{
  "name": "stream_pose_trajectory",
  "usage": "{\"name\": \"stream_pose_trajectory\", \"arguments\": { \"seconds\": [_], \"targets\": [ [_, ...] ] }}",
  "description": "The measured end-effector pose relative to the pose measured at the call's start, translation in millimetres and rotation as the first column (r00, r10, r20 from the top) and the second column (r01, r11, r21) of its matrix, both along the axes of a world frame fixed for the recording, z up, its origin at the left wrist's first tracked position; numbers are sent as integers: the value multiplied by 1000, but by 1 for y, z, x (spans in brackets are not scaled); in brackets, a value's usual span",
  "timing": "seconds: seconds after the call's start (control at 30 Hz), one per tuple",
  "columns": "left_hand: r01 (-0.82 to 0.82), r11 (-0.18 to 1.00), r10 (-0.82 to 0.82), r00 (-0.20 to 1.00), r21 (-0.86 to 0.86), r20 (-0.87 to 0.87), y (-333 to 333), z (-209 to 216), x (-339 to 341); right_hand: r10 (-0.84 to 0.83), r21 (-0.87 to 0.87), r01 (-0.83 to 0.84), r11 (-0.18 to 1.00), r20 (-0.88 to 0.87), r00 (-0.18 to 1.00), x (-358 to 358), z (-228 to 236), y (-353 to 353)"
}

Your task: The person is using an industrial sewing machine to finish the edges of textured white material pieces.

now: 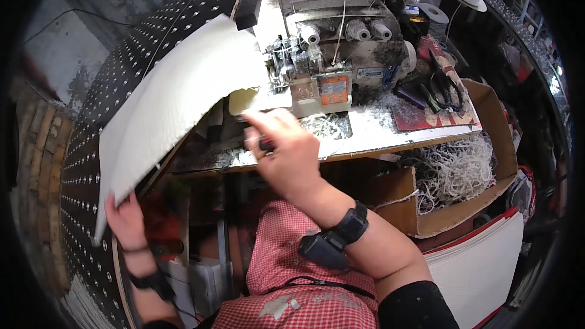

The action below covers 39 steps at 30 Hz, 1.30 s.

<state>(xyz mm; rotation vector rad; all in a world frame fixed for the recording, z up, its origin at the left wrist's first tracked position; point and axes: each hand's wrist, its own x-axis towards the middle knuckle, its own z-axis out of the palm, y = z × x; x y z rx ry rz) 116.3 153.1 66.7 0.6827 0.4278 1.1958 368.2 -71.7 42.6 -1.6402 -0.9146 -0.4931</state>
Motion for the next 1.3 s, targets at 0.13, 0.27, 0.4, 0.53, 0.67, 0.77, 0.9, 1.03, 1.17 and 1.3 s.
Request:
{"name": "stream_pose_trajectory", "arguments": {
  "seconds": [0.13, 0.27, 0.4, 0.53, 0.67, 0.77, 0.9, 1.03, 1.17, 1.3],
  "targets": [
    [-177, 912, 385, 682, 369, -622, -110, -30, -68, 613, -420, -497, 760, 209, 762, -66, 43, 23],
    [71, 865, 181, 879, 496, -441, -139, -31, -88, 811, -539, -642, 545, 144, 567, -119, 35, 42],
    [56, 670, 551, 632, 741, -546, -100, -48, -99, 737, -186, -921, 343, -554, 387, -89, 55, 13],
    [-37, 783, 462, 702, 620, -542, -89, -57, -99, 497, 41, -728, 685, -756, 425, -58, 41, -15],
    [-322, 944, 321, 947, -70, -19, -126, -36, -83, -35, 18, 42, 999, -303, 952, 26, -1, -4],
    [260, 928, -286, 956, 268, 61, -130, -50, -140, 170, 10, -192, 981, -512, 842, 20, -9, 3],
    [-232, 930, 312, 909, 283, -278, -150, -77, -177, 173, 85, -151, 985, -481, 860, 4, -24, -8],
    [-95, 994, 98, 994, 47, -53, -152, -91, -180, 146, 59, -135, 989, -494, 857, 11, -25, -13],
    [397, 879, -474, 790, 265, 388, -158, -72, -128, 151, 87, -125, 988, -500, 853, 12, -26, -16],
    [-9, 969, 52, 984, 246, -171, -151, -80, -112, 225, 3, -243, 970, -388, 894, -18, -34, -41]
  ]
}}
